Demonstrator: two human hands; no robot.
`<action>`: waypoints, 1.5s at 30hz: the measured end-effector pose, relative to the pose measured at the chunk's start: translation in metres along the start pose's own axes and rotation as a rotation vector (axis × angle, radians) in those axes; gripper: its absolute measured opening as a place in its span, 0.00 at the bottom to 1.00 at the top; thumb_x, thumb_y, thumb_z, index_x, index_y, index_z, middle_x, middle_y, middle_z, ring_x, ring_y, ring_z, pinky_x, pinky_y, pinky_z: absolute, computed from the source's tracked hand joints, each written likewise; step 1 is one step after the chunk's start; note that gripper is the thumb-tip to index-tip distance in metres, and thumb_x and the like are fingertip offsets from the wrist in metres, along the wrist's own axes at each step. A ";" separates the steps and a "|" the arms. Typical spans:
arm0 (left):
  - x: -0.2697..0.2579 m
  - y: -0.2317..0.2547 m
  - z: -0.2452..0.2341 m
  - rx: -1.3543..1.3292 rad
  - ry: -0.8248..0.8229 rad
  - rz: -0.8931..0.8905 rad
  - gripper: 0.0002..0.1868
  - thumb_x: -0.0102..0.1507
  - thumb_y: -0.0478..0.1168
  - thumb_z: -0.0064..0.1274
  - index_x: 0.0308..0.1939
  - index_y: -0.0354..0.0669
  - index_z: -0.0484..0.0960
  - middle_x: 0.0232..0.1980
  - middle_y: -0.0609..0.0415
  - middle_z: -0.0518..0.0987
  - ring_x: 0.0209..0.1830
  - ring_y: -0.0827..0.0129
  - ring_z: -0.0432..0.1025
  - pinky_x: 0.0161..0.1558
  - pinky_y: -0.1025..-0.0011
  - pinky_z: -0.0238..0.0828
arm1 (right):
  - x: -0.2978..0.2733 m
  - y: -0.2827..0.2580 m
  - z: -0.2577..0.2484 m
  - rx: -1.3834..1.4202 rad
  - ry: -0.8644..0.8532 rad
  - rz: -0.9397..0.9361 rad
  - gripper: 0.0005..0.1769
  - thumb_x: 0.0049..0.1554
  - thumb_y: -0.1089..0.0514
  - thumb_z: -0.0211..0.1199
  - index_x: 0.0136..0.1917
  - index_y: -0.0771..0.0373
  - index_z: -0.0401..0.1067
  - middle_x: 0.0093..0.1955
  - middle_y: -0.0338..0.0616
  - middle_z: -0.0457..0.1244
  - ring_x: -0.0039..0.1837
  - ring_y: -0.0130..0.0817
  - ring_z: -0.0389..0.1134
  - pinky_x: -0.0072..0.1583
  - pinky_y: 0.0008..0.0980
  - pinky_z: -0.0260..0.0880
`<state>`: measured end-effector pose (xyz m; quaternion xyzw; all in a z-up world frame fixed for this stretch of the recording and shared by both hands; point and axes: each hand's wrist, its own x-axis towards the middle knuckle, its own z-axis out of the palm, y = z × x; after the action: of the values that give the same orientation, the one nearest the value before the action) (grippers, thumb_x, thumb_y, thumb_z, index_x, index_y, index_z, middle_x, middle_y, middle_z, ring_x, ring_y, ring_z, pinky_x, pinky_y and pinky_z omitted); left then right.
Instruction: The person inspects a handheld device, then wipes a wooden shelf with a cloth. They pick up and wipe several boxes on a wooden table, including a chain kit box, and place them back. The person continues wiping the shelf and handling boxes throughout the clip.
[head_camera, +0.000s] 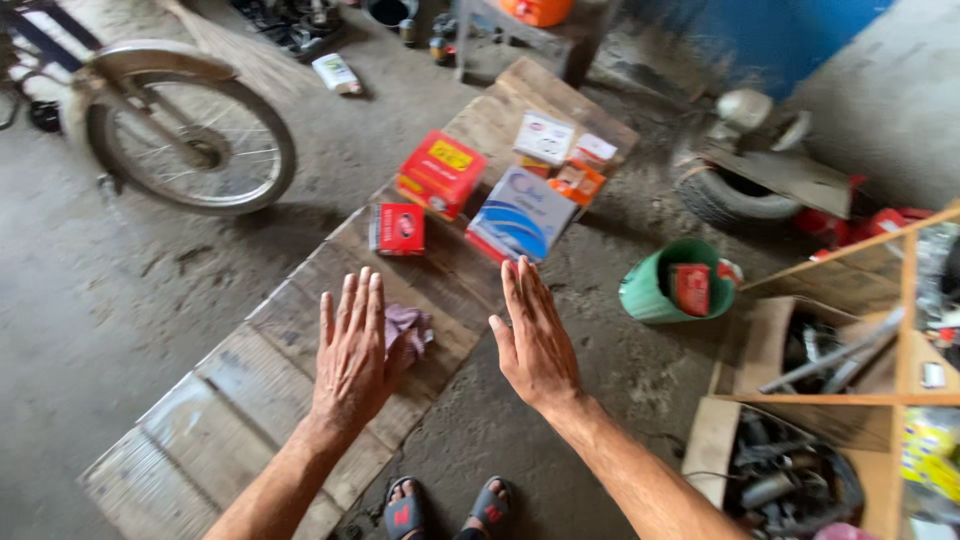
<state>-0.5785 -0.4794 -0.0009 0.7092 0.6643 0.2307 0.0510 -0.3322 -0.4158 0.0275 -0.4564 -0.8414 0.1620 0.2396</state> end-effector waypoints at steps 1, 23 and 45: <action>-0.008 -0.010 0.001 0.015 0.001 -0.013 0.45 0.63 0.51 0.51 0.75 0.25 0.54 0.80 0.33 0.54 0.82 0.44 0.45 0.77 0.43 0.35 | -0.001 -0.006 0.012 0.007 -0.017 -0.001 0.40 0.66 0.52 0.53 0.84 0.64 0.42 0.84 0.69 0.41 0.84 0.63 0.43 0.80 0.51 0.46; -0.098 -0.160 0.110 -0.080 -0.226 -0.189 0.57 0.59 0.55 0.61 0.78 0.31 0.42 0.82 0.35 0.40 0.83 0.44 0.38 0.76 0.42 0.34 | -0.031 -0.015 0.243 -0.088 -0.269 -0.005 0.45 0.65 0.44 0.54 0.85 0.55 0.35 0.86 0.62 0.33 0.85 0.60 0.38 0.80 0.53 0.45; -0.068 -0.217 0.240 -0.074 -0.542 -0.356 0.77 0.39 0.57 0.79 0.81 0.68 0.39 0.83 0.34 0.30 0.83 0.41 0.35 0.78 0.44 0.41 | -0.026 0.069 0.387 -0.204 -0.702 0.159 0.45 0.65 0.35 0.53 0.83 0.35 0.28 0.86 0.55 0.20 0.85 0.63 0.25 0.76 0.64 0.44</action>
<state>-0.6842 -0.4648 -0.3137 0.6153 0.7312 0.0448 0.2912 -0.4855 -0.4221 -0.3358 -0.4586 -0.8460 0.2422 -0.1236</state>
